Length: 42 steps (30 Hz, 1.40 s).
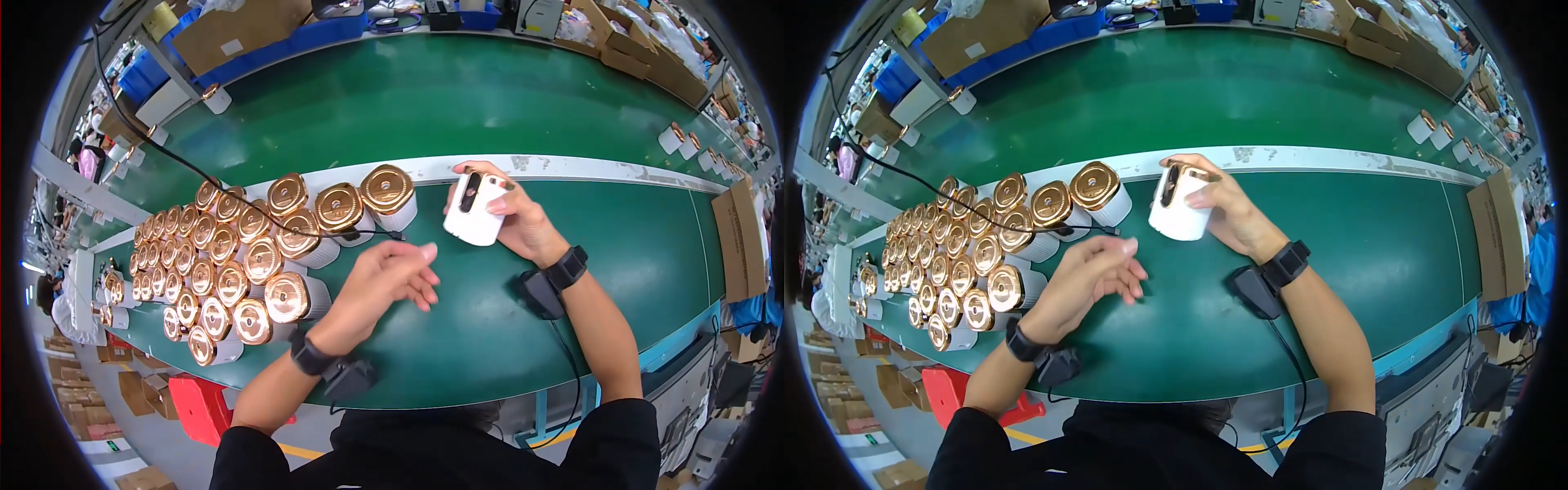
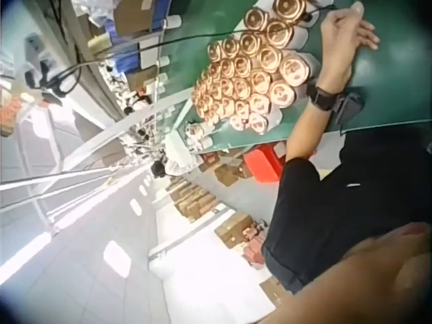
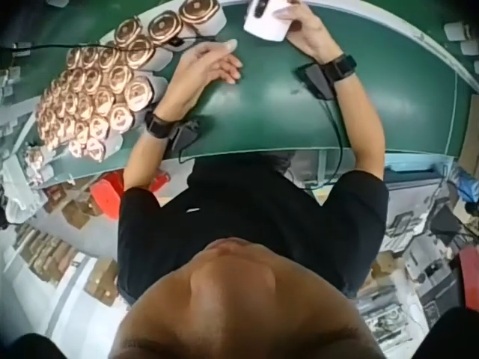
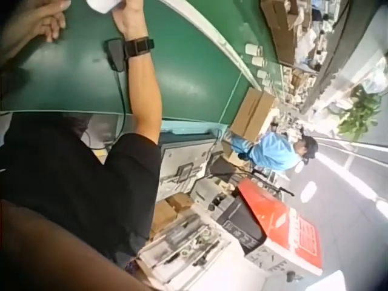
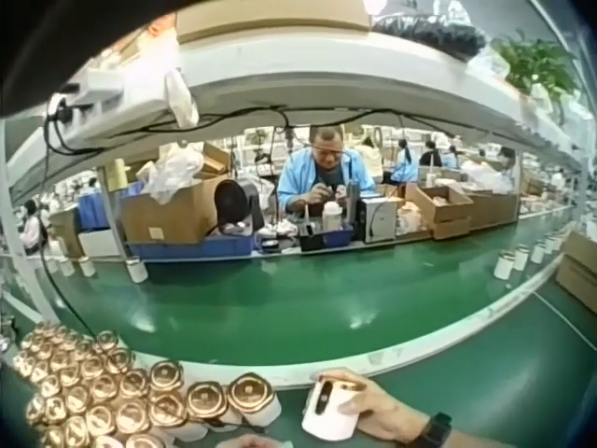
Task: The person tests humidifiers by picking them up from a conveyor belt, inserting a power cable into each unit, and then removing the cable before placing them back. This process is repeated for multiple units throughout the video.
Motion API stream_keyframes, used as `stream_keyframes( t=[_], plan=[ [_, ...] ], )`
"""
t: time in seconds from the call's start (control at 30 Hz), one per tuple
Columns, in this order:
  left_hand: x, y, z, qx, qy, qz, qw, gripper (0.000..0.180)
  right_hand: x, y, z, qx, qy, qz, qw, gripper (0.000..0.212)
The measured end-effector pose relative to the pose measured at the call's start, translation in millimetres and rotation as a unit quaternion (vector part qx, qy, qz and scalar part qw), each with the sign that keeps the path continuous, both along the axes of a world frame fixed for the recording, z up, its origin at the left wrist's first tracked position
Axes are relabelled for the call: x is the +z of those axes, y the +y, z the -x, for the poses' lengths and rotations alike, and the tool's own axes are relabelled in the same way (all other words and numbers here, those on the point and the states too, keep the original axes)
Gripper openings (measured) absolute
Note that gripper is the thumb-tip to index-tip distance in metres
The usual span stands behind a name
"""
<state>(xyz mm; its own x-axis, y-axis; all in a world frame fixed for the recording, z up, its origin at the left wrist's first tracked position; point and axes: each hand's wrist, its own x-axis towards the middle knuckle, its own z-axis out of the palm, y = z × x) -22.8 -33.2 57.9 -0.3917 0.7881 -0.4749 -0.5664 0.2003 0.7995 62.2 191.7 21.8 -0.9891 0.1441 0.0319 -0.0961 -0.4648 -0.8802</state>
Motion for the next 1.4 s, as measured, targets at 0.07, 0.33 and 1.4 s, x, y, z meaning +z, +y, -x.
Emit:
stream_keyframes(
  t=[0.07,0.33,1.4],
  plan=[
    [4,-10,0,0.002,0.030,0.017,0.999,0.040,0,3,0,-0.020,-0.014,0.028,0.999,0.067],
    [-7,-30,-30,0.126,0.134,-0.015,0.983,0.056,-1,2,1,-0.036,-0.020,0.037,0.998,0.065],
    [-6,5,-14,0.136,0.211,-0.123,0.960,0.015,10,-35,-7,-0.025,0.016,-0.101,0.994,0.065]
  ],
)
